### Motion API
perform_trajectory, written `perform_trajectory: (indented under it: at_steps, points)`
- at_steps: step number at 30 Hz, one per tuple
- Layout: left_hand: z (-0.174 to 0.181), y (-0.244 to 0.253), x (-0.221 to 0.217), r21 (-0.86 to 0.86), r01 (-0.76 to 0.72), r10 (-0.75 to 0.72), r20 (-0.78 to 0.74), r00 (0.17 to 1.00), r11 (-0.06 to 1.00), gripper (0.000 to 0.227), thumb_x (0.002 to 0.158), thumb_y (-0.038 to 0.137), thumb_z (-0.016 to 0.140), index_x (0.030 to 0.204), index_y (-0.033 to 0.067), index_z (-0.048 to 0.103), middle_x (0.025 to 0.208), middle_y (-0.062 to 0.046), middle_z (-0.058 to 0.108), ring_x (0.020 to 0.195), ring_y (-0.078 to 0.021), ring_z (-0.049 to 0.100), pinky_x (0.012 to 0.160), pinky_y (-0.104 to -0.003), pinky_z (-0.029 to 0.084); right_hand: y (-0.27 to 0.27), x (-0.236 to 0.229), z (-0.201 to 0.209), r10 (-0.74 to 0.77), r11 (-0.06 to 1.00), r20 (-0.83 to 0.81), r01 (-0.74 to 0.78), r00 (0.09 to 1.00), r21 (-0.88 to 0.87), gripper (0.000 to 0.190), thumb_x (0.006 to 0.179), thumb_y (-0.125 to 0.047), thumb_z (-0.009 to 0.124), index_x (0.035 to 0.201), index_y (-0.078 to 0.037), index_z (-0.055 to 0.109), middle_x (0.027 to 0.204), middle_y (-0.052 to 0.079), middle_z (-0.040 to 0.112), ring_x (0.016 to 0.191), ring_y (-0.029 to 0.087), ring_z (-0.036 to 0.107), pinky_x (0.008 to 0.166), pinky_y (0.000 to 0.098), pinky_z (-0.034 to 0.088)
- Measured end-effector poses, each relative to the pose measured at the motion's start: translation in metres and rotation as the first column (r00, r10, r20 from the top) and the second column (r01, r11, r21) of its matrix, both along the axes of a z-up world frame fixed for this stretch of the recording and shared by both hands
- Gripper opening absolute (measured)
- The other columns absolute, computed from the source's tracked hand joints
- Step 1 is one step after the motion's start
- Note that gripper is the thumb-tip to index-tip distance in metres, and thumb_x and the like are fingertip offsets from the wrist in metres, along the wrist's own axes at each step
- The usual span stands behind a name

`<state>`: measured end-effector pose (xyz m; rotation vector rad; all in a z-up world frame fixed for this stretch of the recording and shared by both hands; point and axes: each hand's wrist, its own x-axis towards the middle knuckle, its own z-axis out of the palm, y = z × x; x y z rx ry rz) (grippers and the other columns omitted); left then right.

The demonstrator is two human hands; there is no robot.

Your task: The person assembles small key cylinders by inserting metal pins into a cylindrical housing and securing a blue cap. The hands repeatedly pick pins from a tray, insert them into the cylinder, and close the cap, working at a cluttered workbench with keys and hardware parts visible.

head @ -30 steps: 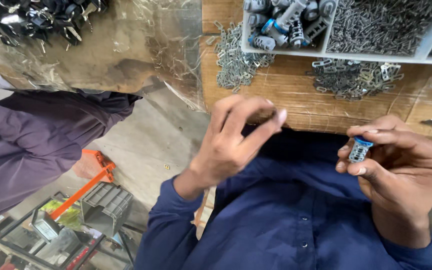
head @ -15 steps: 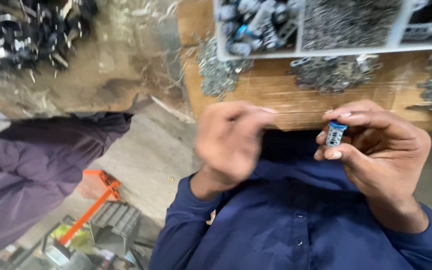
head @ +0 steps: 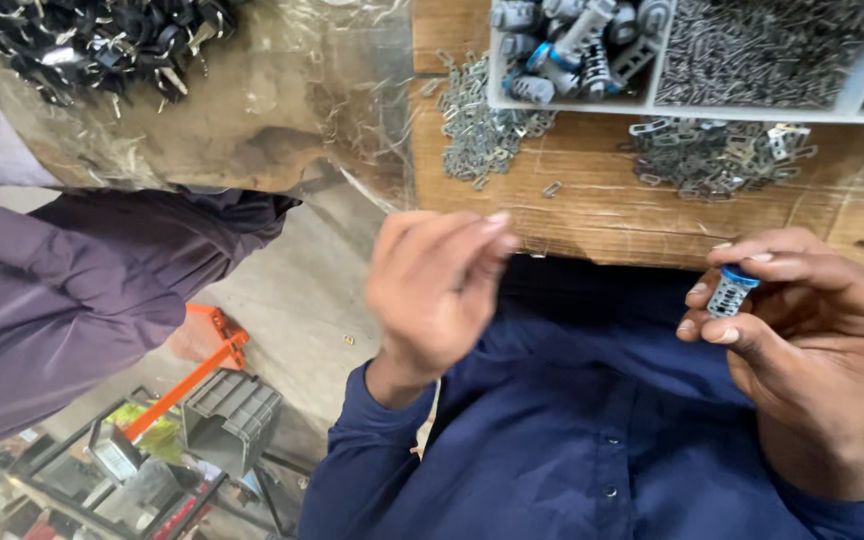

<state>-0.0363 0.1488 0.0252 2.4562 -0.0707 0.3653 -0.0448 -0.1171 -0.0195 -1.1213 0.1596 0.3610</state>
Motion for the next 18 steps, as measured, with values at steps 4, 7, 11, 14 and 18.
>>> perform_trajectory:
  at_steps: [4,7,11,14,18]
  points:
    - [-0.002,-0.002,-0.002,0.2,0.174,-0.158,-0.096,0.983,0.964,0.037,0.085,0.017,0.087,0.119,0.0056,0.077,0.107,-0.013,0.065,0.101,-0.0314,0.058,0.087,-0.042,0.054,0.001,-0.002,0.003,0.037,0.998,0.004,-0.037,0.999,-0.05,0.032,0.091,0.014,0.072,0.12,0.005,0.063,0.121,0.026,0.064,0.097,0.026,0.074,0.078,0.0362,0.07]
    - [-0.005,0.009,-0.002,0.104,0.31,-0.305,-0.061,0.95,0.945,0.029,0.09,0.007,0.081,0.118,0.0076,0.075,0.115,-0.01,0.066,0.108,-0.0302,0.059,0.091,-0.04,0.055,0.003,-0.001,0.009,0.046,0.998,0.017,-0.046,0.999,-0.041,0.035,0.089,0.012,0.073,0.122,0.004,0.063,0.121,0.025,0.065,0.096,0.026,0.075,0.076,0.0361,0.07]
    - [-0.011,0.005,-0.014,-0.261,0.21,-0.223,-0.021,0.975,0.942,0.021,0.091,-0.002,0.076,0.11,0.0066,0.07,0.107,-0.006,0.069,0.098,-0.0256,0.067,0.083,-0.034,0.059,0.012,0.001,0.009,-0.014,0.999,-0.061,0.011,0.998,-0.052,0.039,0.085,0.01,0.074,0.121,0.005,0.062,0.12,0.023,0.065,0.096,0.026,0.074,0.076,0.0354,0.07]
    - [-0.014,-0.019,-0.02,-0.5,0.241,-0.297,-0.035,0.954,0.832,0.026,0.09,-0.006,0.074,0.111,0.0082,0.071,0.106,-0.007,0.068,0.094,-0.0242,0.068,0.078,-0.031,0.057,0.012,0.0,0.006,0.04,0.996,-0.004,-0.04,0.999,-0.082,0.037,0.087,0.007,0.077,0.121,0.005,0.063,0.121,0.022,0.066,0.096,0.022,0.074,0.081,0.0318,0.068]
    - [-0.015,-0.049,-0.016,-0.547,0.309,-0.349,0.033,0.936,0.778,0.029,0.092,-0.007,0.081,0.113,0.0075,0.069,0.107,-0.006,0.069,0.09,-0.0218,0.067,0.078,-0.029,0.056,0.006,-0.005,0.009,0.086,0.983,0.024,-0.081,0.996,-0.163,0.035,0.085,0.005,0.079,0.118,0.005,0.067,0.123,0.021,0.067,0.096,0.018,0.073,0.076,0.0252,0.066]
